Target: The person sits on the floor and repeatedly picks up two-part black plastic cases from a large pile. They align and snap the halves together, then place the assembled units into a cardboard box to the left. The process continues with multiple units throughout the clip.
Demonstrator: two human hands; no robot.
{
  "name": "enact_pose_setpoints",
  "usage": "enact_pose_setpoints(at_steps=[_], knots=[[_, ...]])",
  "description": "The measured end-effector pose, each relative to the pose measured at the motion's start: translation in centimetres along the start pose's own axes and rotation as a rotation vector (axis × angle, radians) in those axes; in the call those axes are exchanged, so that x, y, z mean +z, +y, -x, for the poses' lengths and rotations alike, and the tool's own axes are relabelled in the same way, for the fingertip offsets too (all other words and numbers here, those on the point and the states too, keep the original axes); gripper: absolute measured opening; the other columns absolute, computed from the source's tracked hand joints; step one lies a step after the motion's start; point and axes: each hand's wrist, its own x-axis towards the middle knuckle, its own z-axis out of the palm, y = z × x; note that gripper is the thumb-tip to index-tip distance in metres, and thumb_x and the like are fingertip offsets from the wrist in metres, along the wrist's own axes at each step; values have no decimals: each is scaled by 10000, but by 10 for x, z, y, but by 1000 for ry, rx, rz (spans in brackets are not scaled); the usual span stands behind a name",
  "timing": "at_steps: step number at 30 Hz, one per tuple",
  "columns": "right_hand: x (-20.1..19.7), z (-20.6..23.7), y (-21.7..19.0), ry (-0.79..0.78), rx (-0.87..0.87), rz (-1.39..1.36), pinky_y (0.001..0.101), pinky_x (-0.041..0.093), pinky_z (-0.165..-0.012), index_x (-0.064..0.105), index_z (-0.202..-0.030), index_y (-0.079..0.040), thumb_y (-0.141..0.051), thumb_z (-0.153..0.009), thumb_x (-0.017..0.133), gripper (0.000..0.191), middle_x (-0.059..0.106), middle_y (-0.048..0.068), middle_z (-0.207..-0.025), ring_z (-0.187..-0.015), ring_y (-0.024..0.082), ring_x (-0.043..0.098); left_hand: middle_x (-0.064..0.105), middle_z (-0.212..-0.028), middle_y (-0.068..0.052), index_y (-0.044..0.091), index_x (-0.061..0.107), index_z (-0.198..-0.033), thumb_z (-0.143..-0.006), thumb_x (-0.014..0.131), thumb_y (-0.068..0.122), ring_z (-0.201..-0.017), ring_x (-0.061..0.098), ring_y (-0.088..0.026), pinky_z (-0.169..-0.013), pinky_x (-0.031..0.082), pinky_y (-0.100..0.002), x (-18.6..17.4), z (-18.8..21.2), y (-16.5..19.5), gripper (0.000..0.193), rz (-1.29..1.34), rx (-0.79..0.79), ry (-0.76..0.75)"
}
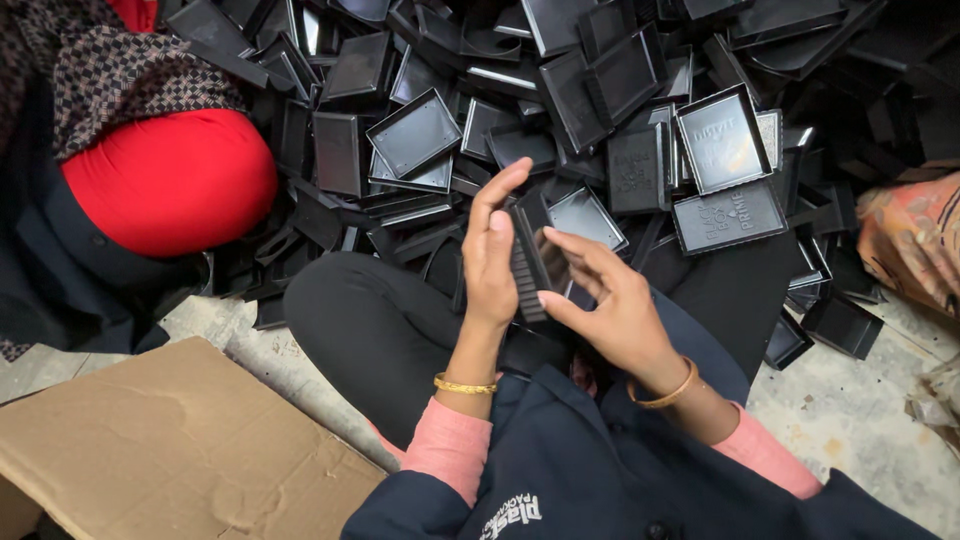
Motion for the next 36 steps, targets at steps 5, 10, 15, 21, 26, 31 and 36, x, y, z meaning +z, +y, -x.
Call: enact_pose_setpoints(at_steps=[5,10,15,21,26,31,36], knots=[[-7,2,-1,52,-38,20,346,467,-1131,563,-1439,-43,-9,-830,798,654,545,96,-1476,-1352,191,559,566,-1491,-167,-8,546,-1427,-1167,375,340,-1444,525,-270,-1240,389,-369,-4,-5,3,467,-122,74,-80],[-12,2,4,-38,39,-198,359,492,-1120,525,-1453,-14,2,-821,799,689,564,106,-1475,-1327,195,579,580,-1490,-184,-14,530,-1440,-1173,368,348,-1463,489,-286,-1267,343,-380,-10,-5,6,478,-65,76,-138],[-1,3,8,-10,49,-330,362,504,-1118,498,-1455,-8,11,-822,797,700,542,108,-1462,-1331,193,574,578,-1508,-202,-23,518,-1436,-1173,349,372,-1481,464,-292,-1282,325,-389,-3,1,5,504,51,64,-122],[-6,6,-4,-77,17,-76,344,471,-1083,524,-1469,23,28,-854,777,665,545,130,-1406,-1305,187,558,608,-1427,-194,-26,560,-1365,-1156,297,402,-1466,499,-301,-1270,355,-394,0,2,1,544,-10,79,20],[-24,4,1,-174,346,-469,364,575,-839,564,-1447,50,-15,-902,743,578,710,145,-1234,-1058,190,678,543,-768,-131,-17,555,-848,-1107,438,337,-733,525,-210,-733,441,-365,-24,1,-14,454,-412,-45,53],[-7,8,22,-32,117,-282,276,570,-956,568,-1280,74,16,-865,755,459,712,85,-1152,-1065,118,688,380,-675,-120,-12,408,-755,-1072,557,292,-603,366,-180,-579,335,-373,-25,7,-20,464,-632,45,234],[-16,1,18,-18,135,-278,303,565,-928,614,-1261,92,22,-884,768,413,710,109,-1140,-1034,140,685,578,-807,-47,6,574,-911,-1025,654,287,-791,533,-101,-734,480,-271,-41,5,5,314,-380,-60,-87]])
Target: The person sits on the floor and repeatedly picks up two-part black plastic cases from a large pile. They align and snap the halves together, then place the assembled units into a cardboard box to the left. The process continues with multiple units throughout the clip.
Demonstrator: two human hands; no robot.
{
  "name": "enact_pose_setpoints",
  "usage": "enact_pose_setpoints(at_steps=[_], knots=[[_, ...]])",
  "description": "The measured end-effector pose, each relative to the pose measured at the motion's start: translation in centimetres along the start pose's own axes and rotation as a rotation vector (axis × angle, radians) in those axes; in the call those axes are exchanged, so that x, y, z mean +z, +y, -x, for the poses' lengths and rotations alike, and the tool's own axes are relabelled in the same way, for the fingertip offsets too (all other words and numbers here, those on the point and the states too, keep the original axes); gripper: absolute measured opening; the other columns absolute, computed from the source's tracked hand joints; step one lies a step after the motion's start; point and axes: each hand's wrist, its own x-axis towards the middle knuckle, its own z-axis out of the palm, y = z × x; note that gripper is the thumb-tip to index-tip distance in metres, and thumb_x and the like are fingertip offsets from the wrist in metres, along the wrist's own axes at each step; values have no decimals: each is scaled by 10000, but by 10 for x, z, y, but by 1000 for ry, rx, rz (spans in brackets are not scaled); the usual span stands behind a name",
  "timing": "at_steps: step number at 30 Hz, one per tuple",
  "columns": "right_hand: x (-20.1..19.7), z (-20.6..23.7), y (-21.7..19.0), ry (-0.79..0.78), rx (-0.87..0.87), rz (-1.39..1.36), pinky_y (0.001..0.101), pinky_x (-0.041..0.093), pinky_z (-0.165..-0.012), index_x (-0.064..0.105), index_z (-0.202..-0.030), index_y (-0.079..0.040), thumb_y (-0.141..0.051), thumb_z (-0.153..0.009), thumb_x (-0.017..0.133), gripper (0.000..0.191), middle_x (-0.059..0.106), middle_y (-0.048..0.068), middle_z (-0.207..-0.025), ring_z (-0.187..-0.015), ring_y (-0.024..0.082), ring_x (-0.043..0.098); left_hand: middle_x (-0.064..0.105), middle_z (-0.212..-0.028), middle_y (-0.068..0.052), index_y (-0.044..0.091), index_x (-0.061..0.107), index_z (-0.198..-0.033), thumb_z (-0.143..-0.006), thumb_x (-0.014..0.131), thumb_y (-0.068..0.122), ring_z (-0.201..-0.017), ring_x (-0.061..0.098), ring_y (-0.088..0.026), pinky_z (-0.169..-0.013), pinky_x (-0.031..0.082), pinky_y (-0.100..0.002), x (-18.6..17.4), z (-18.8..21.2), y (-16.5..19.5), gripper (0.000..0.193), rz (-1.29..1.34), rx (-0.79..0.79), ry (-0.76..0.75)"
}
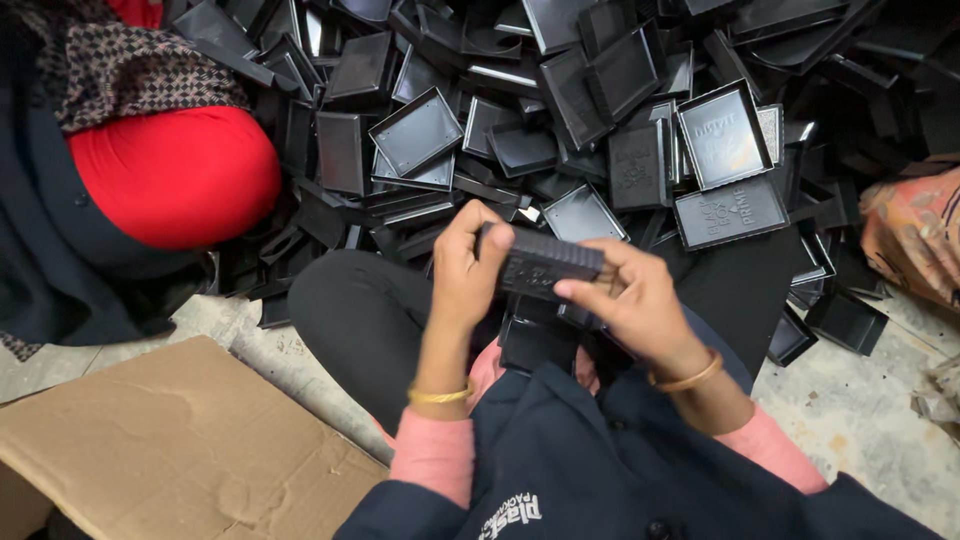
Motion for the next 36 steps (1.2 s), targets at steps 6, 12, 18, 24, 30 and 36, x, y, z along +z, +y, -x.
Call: enact_pose_setpoints(at_steps=[6,12,18,24,30,36], knots=[[-32,-20,-36,-233,-146,-197,343,564,-1064,545,-1325,-13,-140,-951,660,412,685,109,-1298,-1230,161,672,725,-969,-42,87,735,-1032,-866,724,125,-875,694,-139,-765,552,-274,-97,16,51,170,749,98,-334],[-38,-47,-9,104,-160,882,397,541,-992,625,-1347,-69,-297,-930,728,487,686,184,-1280,-1145,308,686,718,-1106,-54,88,726,-1030,-1075,512,310,-1045,677,-176,-956,541,-343,-138,7,66,312,411,270,-291],[-31,-56,43,66,-294,1287,482,491,-927,601,-1294,-44,-374,-745,867,694,558,235,-1339,-1182,459,558,714,-1039,-237,0,772,-897,-795,715,115,-937,665,-460,-853,535,-511,-104,-80,-103,164,-1207,-252,-307],[-47,-53,41,115,-306,978,410,544,-997,613,-1366,-172,-190,-877,814,529,627,126,-1287,-1167,331,658,709,-1015,-155,91,710,-884,-799,647,-8,-1019,664,-379,-960,531,-437,-68,-47,-88,144,-856,-114,-335],[-87,-47,17,362,-281,382,249,550,-862,333,-1569,-129,62,-919,602,729,548,67,-1316,-1105,152,630,636,-1001,-102,67,580,-1030,-826,780,113,-947,626,-327,-856,498,-407,-20,-3,11,289,-278,97,-333],[-56,-23,8,115,18,-313,307,520,-976,419,-1453,-69,38,-920,644,588,591,80,-1327,-1175,166,605,566,-1309,-160,54,531,-1480,-1036,597,154,-996,528,-303,-936,453,-357,35,-2,23,460,153,-250,-73]])
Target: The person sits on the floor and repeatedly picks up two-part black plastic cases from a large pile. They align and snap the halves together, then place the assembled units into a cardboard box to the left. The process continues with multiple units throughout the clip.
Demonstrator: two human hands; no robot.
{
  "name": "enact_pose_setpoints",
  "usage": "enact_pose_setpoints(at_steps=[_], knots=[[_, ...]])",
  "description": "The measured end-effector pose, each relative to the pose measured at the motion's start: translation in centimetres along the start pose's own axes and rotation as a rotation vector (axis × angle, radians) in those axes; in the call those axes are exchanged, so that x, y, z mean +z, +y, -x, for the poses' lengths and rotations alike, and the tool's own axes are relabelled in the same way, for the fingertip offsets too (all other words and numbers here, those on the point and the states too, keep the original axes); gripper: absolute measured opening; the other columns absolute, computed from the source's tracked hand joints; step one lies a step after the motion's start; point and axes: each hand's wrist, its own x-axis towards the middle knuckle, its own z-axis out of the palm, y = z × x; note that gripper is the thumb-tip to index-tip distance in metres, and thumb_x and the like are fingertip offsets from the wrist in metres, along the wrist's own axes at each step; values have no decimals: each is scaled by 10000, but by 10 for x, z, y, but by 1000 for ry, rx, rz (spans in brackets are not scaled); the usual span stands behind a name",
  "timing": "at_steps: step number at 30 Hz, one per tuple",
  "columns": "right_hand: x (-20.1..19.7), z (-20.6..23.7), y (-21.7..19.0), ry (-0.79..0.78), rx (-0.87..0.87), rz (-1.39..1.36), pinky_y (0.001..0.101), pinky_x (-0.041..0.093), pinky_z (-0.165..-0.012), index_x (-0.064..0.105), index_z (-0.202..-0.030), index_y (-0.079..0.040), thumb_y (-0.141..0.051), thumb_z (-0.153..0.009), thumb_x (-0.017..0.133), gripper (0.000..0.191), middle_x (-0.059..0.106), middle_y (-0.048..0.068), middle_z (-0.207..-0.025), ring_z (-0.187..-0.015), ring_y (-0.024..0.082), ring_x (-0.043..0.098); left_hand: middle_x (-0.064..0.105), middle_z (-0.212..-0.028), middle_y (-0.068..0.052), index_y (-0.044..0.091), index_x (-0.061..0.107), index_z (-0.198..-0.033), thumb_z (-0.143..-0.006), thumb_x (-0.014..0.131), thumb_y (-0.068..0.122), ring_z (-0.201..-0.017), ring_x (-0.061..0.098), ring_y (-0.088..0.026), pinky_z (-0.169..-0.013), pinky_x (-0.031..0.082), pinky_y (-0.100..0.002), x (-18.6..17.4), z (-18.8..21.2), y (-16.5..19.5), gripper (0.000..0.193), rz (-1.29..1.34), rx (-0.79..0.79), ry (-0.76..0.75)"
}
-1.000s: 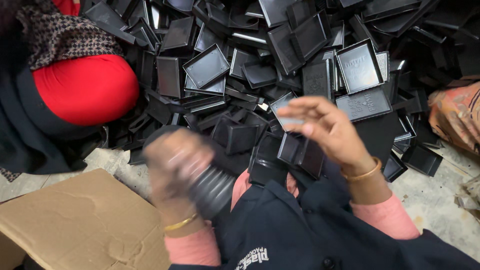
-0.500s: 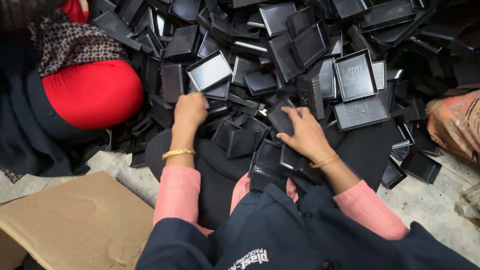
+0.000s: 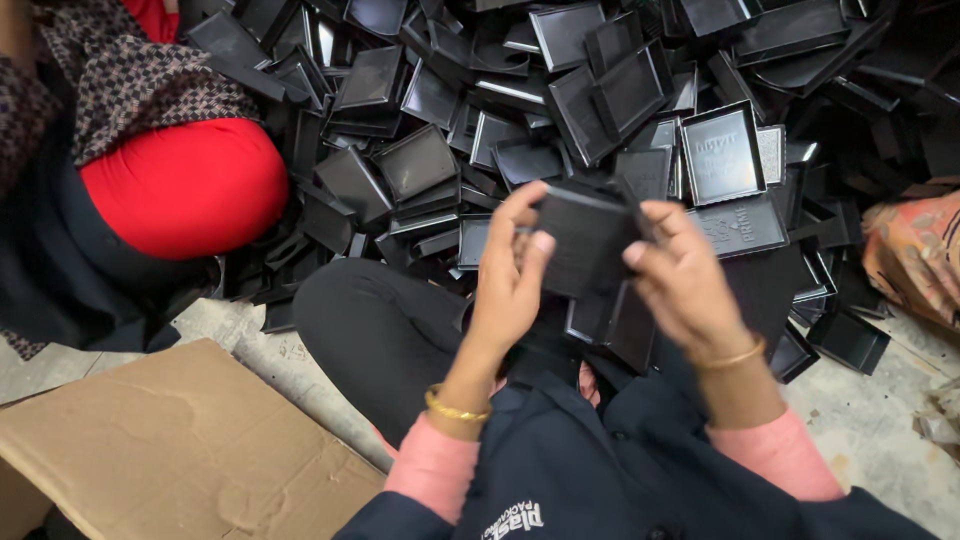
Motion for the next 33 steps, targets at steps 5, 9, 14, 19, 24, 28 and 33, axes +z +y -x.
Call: enact_pose_setpoints(at_steps=[5,9,14,19,24,28,33], knots=[[47,23,26,-204,39,67,304,424,-988,392,-1382,-90,-49,-924,695,551,551,49,-1270,-1162,138,507,518,-1481,-160,27,530,-1481,-1172,326,272,-1421,485,-290,-1228,339,-381,19,-4,-27,444,-192,242,185],[56,20,22,-225,-6,200,316,432,-1065,394,-1400,-67,-82,-942,675,537,551,75,-1307,-1254,161,526,502,-1462,-158,-14,405,-1537,-1126,345,367,-1376,483,-259,-1180,348,-369,16,0,-38,564,-62,178,144],[56,23,1,-149,-89,290,346,466,-1079,377,-1472,-56,-37,-877,733,693,568,128,-1385,-1292,198,554,626,-1297,-154,7,557,-1451,-1107,267,514,-1166,590,-257,-1048,456,-392,13,-10,-37,678,771,-315,155],[68,26,-1,-39,-155,556,367,487,-1096,445,-1463,-46,-44,-789,836,779,544,119,-1400,-1344,206,525,632,-1343,-123,6,573,-1436,-1102,253,535,-1224,607,-211,-1090,460,-336,17,-6,-28,703,562,-194,99],[67,24,4,-34,-19,442,350,514,-1077,510,-1440,-60,-65,-798,827,717,591,93,-1406,-1318,195,572,605,-1363,-129,20,542,-1450,-1125,243,517,-1264,576,-211,-1128,431,-338,20,-4,-16,665,403,-15,125],[65,28,6,65,-204,578,354,511,-1088,498,-1436,-46,-27,-778,849,746,541,86,-1391,-1312,188,544,626,-1342,-130,2,586,-1369,-1140,234,512,-1286,576,-213,-1157,409,-340,16,-13,-14,661,326,40,182],[65,29,7,-6,-186,468,363,508,-1104,474,-1445,-44,-18,-801,824,734,537,70,-1397,-1342,174,530,632,-1286,-112,14,593,-1344,-1133,243,487,-1217,591,-221,-1101,444,-359,20,-11,-21,625,443,-51,113]])
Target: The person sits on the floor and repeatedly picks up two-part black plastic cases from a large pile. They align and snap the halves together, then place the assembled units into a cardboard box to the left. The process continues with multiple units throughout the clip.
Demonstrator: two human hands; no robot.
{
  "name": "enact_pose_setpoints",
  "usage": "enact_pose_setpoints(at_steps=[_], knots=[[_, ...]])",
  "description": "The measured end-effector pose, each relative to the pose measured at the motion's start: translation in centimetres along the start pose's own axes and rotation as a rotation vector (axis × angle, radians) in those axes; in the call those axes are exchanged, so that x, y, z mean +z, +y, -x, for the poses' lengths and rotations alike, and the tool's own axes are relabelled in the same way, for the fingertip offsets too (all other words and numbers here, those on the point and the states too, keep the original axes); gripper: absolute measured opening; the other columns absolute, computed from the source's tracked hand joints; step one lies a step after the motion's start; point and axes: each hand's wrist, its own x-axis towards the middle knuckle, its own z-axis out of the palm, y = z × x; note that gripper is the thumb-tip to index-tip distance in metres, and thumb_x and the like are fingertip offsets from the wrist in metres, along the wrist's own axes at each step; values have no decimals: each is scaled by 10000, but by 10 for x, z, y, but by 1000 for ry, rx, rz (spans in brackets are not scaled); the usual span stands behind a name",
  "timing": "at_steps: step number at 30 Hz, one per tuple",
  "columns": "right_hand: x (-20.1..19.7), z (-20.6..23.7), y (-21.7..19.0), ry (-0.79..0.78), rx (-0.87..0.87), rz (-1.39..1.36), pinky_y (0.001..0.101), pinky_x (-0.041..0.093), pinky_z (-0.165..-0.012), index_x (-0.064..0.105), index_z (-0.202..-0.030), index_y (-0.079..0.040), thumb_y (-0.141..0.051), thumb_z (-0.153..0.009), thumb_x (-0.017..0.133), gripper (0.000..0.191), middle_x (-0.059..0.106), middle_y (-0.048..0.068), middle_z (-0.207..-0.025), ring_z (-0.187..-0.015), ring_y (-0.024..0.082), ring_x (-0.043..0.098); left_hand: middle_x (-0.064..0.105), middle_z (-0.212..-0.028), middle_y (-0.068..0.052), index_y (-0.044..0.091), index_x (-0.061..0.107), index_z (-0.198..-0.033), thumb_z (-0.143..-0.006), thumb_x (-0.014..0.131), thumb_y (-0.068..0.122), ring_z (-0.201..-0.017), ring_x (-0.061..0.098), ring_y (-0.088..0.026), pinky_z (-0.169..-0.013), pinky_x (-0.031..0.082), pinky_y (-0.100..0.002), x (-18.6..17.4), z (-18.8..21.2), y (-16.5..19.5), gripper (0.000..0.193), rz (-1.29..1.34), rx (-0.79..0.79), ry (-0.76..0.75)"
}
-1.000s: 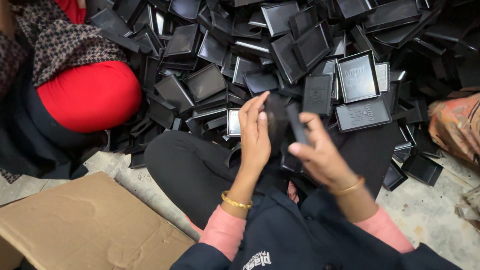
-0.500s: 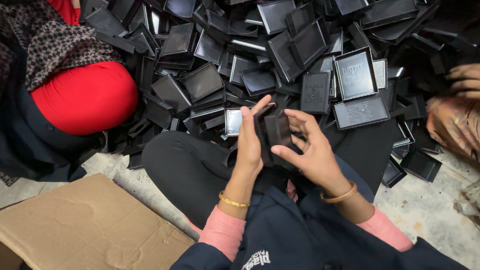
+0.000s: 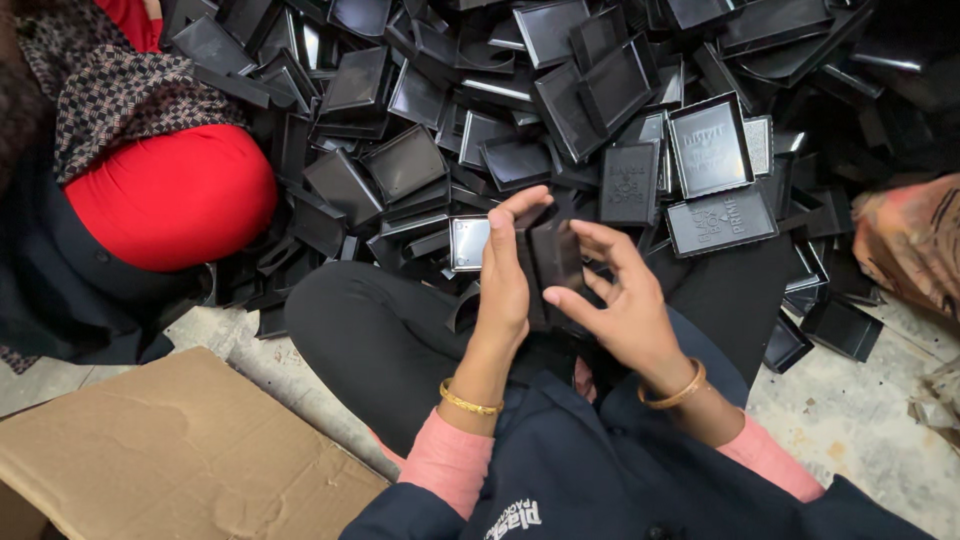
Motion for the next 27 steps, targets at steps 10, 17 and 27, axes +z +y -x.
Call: enact_pose_setpoints(at_steps=[10,17,27], knots=[[-2,1,5,-46,-57,20,380,481,-1127,482,-1451,1,-5,-826,806,704,520,94,-1407,-1330,176,514,631,-1219,-86,43,596,-1341,-1153,245,458,-1095,592,-198,-1002,476,-332,8,3,0,576,-34,33,-55],[-29,-6,4,-300,343,-536,367,532,-996,567,-1375,93,-139,-993,644,454,690,160,-1253,-1150,209,657,562,-662,-64,22,572,-782,-922,744,378,-610,542,-143,-605,476,-296,-18,-6,22,419,-740,311,87],[-27,-11,9,-74,121,-162,308,566,-919,617,-1244,62,20,-879,778,402,710,140,-1149,-1021,155,680,559,-738,-17,19,604,-890,-879,828,292,-697,517,-98,-653,468,-257,-33,-5,28,353,-626,309,-43]])
